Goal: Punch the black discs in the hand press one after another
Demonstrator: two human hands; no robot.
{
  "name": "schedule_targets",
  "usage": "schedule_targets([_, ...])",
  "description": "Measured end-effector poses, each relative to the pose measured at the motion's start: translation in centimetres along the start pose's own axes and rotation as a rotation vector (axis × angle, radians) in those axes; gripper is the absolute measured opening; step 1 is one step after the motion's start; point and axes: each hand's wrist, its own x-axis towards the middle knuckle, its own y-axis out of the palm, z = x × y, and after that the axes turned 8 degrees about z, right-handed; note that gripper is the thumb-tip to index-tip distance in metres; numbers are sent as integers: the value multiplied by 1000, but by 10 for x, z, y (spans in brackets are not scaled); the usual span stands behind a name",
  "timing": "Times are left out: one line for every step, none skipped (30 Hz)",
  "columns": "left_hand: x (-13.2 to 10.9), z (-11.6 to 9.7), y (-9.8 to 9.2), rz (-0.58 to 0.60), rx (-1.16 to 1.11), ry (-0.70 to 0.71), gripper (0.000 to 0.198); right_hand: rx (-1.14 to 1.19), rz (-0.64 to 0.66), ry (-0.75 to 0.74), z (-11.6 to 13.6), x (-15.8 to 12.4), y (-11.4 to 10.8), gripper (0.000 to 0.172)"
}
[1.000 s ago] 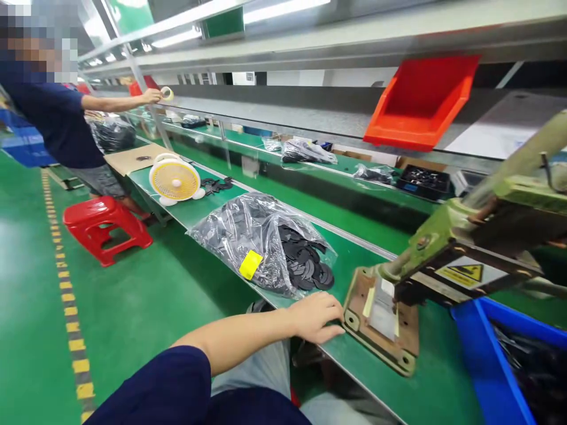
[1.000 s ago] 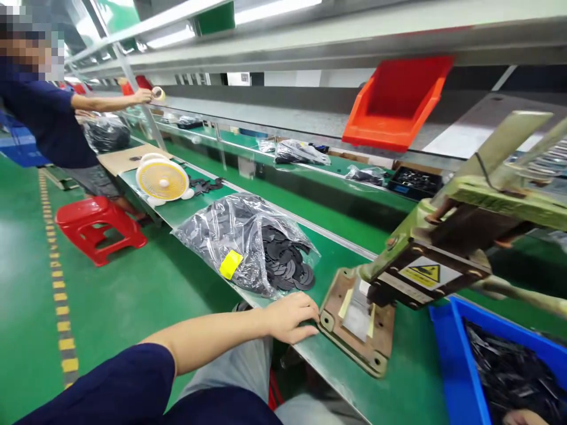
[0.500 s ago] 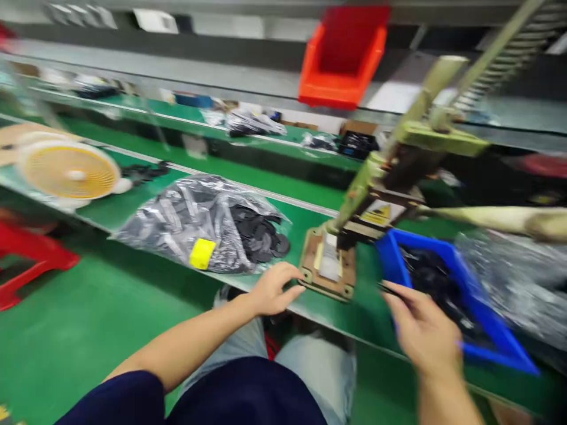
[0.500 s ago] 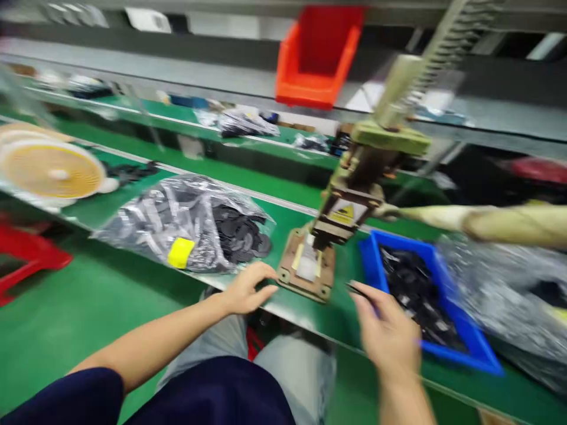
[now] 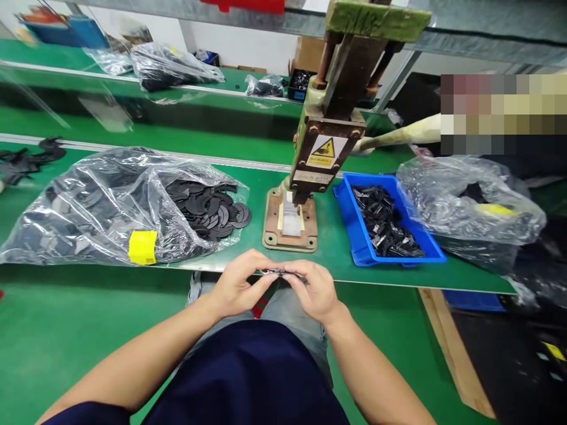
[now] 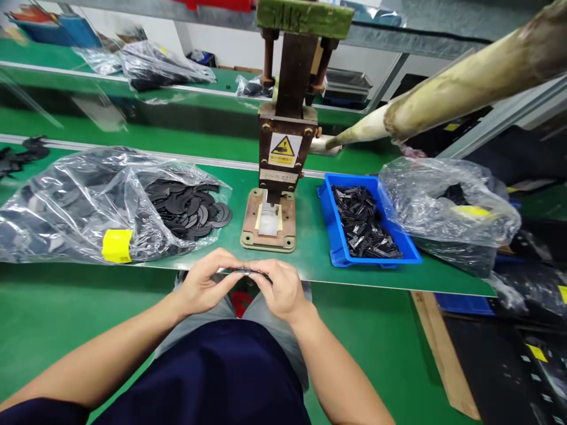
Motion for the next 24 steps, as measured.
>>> schedule_targets([0, 0, 0, 4, -3, 1, 26, 0, 0, -2, -1, -1, 0, 36])
schedule_targets([-1, -1, 1, 6, -5, 5, 27, 1, 2, -3, -2, -1, 0, 36])
schedule_targets([-1, -1, 1, 8, -5, 10, 28, 3, 5, -4, -3, -2, 1, 36])
schedule_targets([-2, -2, 1, 7, -3, 18, 29, 5, 8, -6, -4, -2, 2, 36])
schedule_targets([-2, -3, 1, 7, 2, 26, 31, 6, 12, -6, -3, -2, 3, 35])
schedule_targets([-2, -3, 1, 7, 11, 37, 32, 7, 16, -5, -3, -3, 4, 35])
schedule_targets([-2, -3, 0, 12, 25, 51, 32, 4, 22, -2, -3, -3, 4, 34])
schedule_targets([-2, -2, -1, 23, 45, 65, 31, -2, 30, 5, -2, -3, 3, 32])
schedule_targets([0, 0, -3, 35, 70, 78, 29, -12, 42, 15, -2, -2, 1, 31])
schedule_targets([3, 4, -5, 45, 97, 83, 25, -27, 52, 30, -3, -1, -3, 30])
schedule_targets([6, 9, -8, 47, 124, 76, 21, -46, 57, 51, -4, 2, -9, 30])
schedule_targets([11, 16, -11, 30, 150, 55, 15, -68, 51, 76, -6, 5, -19, 32])
schedule_targets([18, 25, -14, 5, 175, 21, 11, -96, 18, 106, -9, 11, -31, 35])
schedule_targets([26, 34, -17, -25, 201, -24, 8, -123, -51, 133, -12, 19, -47, 36])
schedule_targets([35, 45, -20, -45, 230, -74, 9, -143, -150, 146, -13, 30, -65, 37])
schedule_targets([45, 55, -22, -54, 263, -123, 11, -157, -300, 141, -14, 44, -85, 35])
schedule_targets([55, 65, -23, -47, 298, -166, 13, -139, -463, 102, -12, 59, -105, 34])
schedule_targets([66, 74, -23, -28, 333, -199, 15, -100, -616, 18, -9, 76, -126, 35])
schedule_targets([77, 82, -23, -2, 370, -219, 17, -54, -698, -97, -2, 94, -144, 37])
schedule_targets([87, 89, -21, 27, 409, -226, 17, 13, -721, -192, 6, 110, -161, 40])
schedule_targets([95, 94, -19, 61, 449, -219, 18, 84, -694, -264, 16, 126, -174, 44])
schedule_targets([103, 97, -17, 96, 486, -200, 18, 127, -621, -292, 26, 138, -184, 51])
schedule_targets([109, 99, -15, 133, 522, -173, 18, 152, -537, -298, 35, 148, -190, 57])
schedule_targets([115, 100, -13, 169, 556, -142, 19, 155, -472, -296, 43, 155, -192, 60])
